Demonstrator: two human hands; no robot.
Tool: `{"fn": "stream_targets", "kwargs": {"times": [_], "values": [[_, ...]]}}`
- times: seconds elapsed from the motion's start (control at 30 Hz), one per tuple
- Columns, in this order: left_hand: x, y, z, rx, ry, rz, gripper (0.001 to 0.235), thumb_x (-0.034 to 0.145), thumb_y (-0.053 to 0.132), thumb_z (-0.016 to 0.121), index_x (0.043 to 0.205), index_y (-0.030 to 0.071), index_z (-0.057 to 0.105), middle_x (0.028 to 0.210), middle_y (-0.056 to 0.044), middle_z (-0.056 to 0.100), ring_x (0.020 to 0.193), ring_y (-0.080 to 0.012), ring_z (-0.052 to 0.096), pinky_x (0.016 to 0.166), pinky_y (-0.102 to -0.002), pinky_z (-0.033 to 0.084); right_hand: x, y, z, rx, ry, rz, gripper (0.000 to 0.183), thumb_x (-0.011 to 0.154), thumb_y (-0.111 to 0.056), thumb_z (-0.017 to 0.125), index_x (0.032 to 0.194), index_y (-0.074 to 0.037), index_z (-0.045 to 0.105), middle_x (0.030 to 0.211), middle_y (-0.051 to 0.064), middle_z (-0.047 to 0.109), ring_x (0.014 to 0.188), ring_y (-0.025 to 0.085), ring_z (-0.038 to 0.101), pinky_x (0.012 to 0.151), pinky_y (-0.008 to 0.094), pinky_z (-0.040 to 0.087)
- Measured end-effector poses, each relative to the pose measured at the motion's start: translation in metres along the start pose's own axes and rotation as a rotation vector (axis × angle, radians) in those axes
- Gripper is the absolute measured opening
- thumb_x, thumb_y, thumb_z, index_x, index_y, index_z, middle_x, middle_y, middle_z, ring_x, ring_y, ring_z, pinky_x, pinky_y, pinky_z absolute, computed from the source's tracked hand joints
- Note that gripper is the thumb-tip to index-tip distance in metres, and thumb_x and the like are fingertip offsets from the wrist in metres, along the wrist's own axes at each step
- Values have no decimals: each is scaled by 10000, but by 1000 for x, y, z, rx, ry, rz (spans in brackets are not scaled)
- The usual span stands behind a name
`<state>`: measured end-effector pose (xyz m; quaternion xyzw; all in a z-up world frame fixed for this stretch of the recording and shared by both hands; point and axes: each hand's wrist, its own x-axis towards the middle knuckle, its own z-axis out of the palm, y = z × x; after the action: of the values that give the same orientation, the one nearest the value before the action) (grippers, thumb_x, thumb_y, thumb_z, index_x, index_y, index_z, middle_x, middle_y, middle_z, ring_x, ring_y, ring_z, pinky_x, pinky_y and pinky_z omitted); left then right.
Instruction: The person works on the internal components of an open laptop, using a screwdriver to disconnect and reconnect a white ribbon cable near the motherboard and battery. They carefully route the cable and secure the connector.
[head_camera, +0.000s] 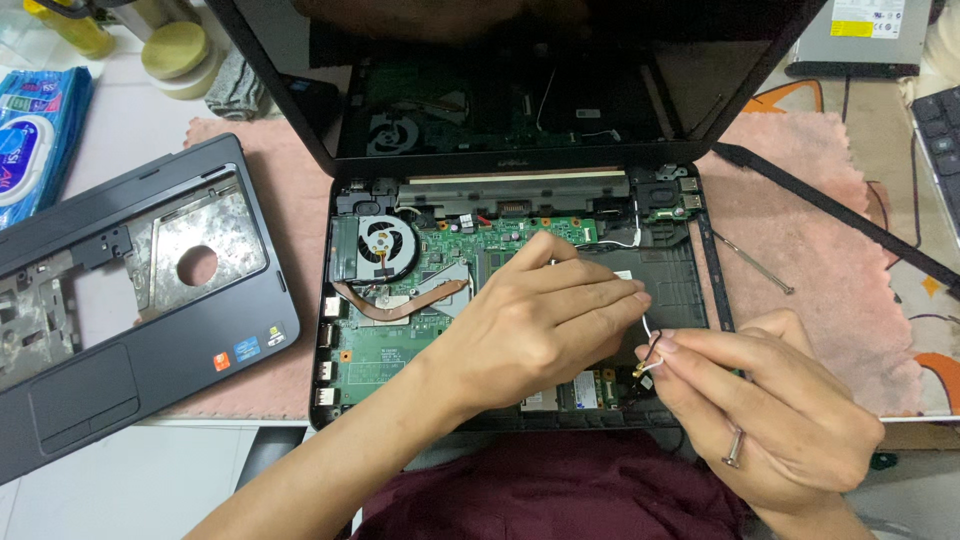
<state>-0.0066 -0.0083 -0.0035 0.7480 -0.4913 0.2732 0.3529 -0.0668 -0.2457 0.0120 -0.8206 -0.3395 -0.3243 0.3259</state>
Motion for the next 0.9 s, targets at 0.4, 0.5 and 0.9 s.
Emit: {"fn": "stream_targets", "kwargs": {"times": [0.4, 0.5, 0.9], "values": [[0, 2, -7, -57, 32, 8, 118, 1183, -40, 695, 1242, -120, 760, 1225, -219, 845, 1106, -373, 819, 929, -474, 529, 9, 0, -3, -61, -86, -9, 105, 988, -12, 929, 1076, -28, 873, 1212, 247, 837, 732, 212, 685, 788, 361, 471], [0, 1, -11, -80, 7, -1, 177, 1205, -5, 627, 1237, -107, 768, 1224, -191, 842, 1100, -354, 811, 945, -472, 535, 18, 1, -7, -54, -158, -70, 83, 1004, -18, 901, 1081, -33, 872, 1259, 205, 853, 775, 215, 707, 823, 371, 454], [-9, -2, -10, -115, 63, -115, 176, 1116, 10, 898, 1265, -3, 805, 1296, -142, 871, 1152, -265, 872, 941, -427, 520, -3, 15, -6, -79, -49, -35, 191, 956, 30, 1027, 1039, -41, 871, 1086, 131, 859, 812, 232, 709, 825, 408, 509]]}}
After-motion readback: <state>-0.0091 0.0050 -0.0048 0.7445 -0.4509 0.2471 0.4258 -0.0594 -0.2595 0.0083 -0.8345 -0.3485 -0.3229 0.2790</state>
